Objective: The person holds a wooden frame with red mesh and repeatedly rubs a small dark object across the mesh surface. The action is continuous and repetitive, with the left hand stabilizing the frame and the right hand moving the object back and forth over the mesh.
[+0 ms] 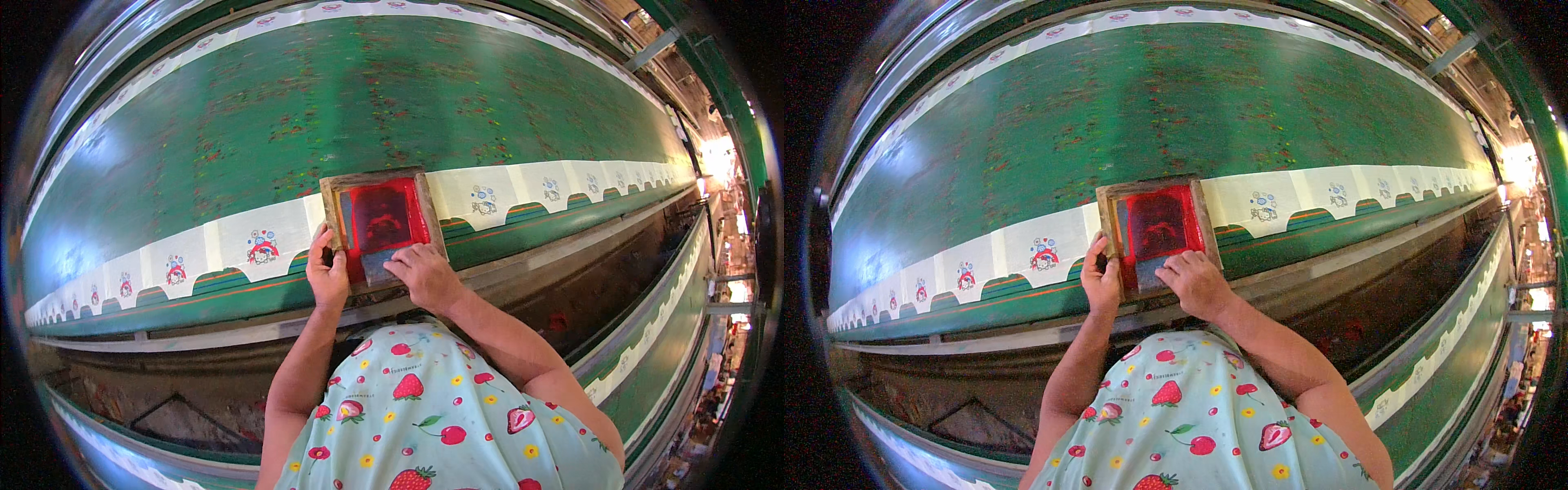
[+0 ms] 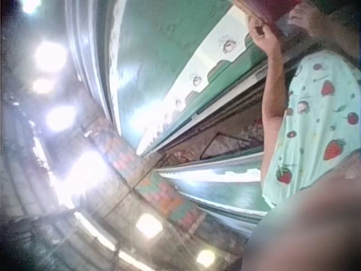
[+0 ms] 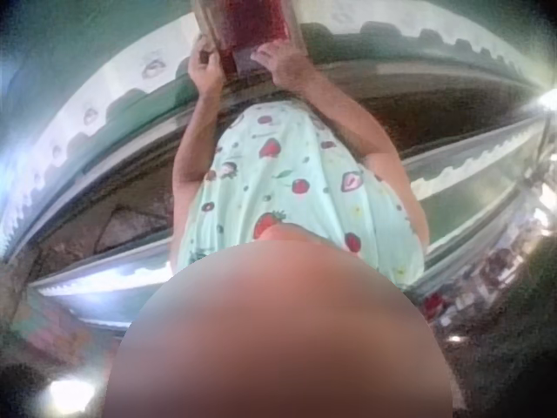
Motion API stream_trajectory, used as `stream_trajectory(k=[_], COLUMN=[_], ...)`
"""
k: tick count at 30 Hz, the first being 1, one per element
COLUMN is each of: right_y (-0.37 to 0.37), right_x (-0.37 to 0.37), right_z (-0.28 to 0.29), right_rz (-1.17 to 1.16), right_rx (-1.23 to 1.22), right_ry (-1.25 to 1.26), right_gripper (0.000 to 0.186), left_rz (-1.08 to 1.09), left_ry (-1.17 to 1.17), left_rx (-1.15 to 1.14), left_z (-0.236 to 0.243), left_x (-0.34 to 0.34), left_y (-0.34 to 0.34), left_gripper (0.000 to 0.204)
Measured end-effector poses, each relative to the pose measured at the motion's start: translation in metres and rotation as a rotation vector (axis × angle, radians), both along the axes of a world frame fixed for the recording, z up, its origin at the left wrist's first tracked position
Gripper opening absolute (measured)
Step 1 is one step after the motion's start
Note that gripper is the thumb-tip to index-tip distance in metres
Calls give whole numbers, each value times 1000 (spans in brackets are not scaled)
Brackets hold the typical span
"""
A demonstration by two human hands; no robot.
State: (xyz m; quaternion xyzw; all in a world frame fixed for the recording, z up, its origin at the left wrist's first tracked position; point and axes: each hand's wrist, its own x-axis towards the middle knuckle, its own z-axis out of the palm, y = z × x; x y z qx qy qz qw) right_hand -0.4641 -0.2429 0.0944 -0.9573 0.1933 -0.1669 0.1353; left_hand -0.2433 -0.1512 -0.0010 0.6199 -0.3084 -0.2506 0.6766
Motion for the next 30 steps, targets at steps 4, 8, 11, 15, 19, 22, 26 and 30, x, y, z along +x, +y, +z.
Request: stream_trajectory(k=[4,8,11,15,19,22,26,30], right_y=[11,11,4,-13,-36,-59,-92,-117], right_x=[-10,-28,-49,-92,-146,-194,-249,-291], right_z=[7,11,7,-11,-27,-28,-28,-30], right_rz=[4,-4,-185,-425,-463,-470,-484,-445], right_rx=[76,178,208,458,583,505,509,529], right_ry=[17,-78,-233,-418,-502,-498,-488,-477], right_gripper=[31,33,35,36,37,37,37,39], left_rz=[15,5,21,45,27,4,-4,4], left_ry=[-417,-353,-285,-356,-374,-439,-364,-248], left_rx=[161,224,168,151,98,84,66,52], left_z=[4,9,18,31,30,22,9,-5], left_x=[3,5,3,-22,-75,-120,-180,-215], left_y=[1,-1,-3,-17,-45,-74,-111,-132], left_gripper=[61,54,44,40,38,37,35,33])
